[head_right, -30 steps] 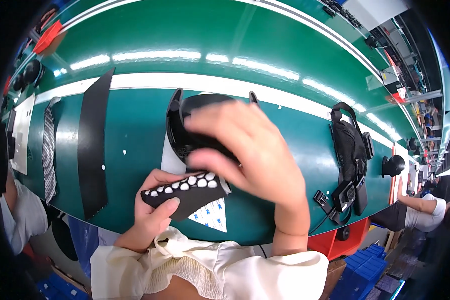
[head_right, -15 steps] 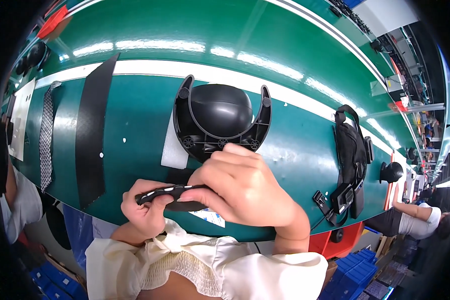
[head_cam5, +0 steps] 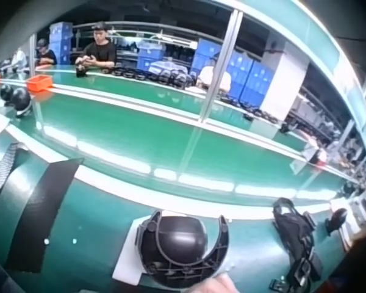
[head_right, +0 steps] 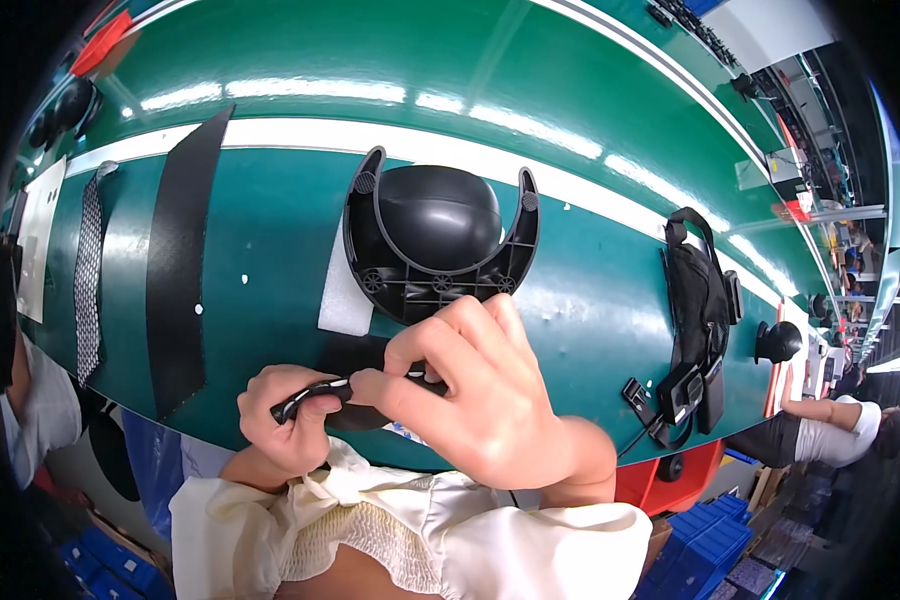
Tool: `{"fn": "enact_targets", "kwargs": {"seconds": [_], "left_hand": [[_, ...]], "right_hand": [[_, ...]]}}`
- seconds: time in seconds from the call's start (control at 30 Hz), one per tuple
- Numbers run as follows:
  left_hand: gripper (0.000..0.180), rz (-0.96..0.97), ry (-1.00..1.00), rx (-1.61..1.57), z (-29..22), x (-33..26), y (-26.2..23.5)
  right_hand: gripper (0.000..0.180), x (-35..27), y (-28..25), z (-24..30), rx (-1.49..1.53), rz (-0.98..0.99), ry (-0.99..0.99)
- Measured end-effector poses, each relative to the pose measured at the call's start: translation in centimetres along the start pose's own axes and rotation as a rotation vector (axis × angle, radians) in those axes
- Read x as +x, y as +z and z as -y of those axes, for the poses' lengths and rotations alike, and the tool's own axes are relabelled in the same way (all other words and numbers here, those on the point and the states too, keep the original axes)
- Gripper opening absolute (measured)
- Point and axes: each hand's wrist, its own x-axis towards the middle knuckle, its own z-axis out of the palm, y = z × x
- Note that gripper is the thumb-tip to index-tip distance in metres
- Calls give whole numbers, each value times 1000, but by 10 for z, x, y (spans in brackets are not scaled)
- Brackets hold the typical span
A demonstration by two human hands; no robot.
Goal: Attaching foam padding and plastic fasteners to a black plastic helmet shell on a factory assembly line.
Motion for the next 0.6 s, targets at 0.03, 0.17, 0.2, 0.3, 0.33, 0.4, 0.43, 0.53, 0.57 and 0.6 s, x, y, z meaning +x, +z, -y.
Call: {"fn": "enact_targets", "kwargs": {"seconds": [0.03, 0.17, 0.2, 0.3, 0.33, 0.4, 0.43, 0.53, 0.57, 0.6], "left_hand": [[15, -3, 0, 1, 0, -1, 0], [13, -48, -26, -27, 2, -2, 2], [13, -63, -35, -49, 2, -3, 3], [12, -82, -70, -54, 1, -5, 3], [12, -84, -70, -53, 1, -6, 3], [12, -100, -96, -39, 1, -7, 2], [12, -101, -96, -41, 0, -7, 2], [12, -77, -183, -65, -2, -7, 2], [12, -78, -179, -64, -1, -7, 1], [12, -78, -175, -64, 0, -7, 1]], "right_hand": [[24, 0, 0, 0, 0, 1, -2], [25, 5, 5, 0, 134, 2, 38], [25, 6, 5, 0, 166, -11, 31], [23, 9, 1, -1, 205, 50, 23], [23, 9, 1, -1, 206, 51, 21], [22, 10, 1, -2, 224, 42, -17], [22, 10, 2, -2, 223, 43, -16], [22, 9, 4, -2, 146, -19, -107], [23, 8, 5, 0, 73, -33, -126], [26, 8, 6, 1, 0, -46, -145]]}}
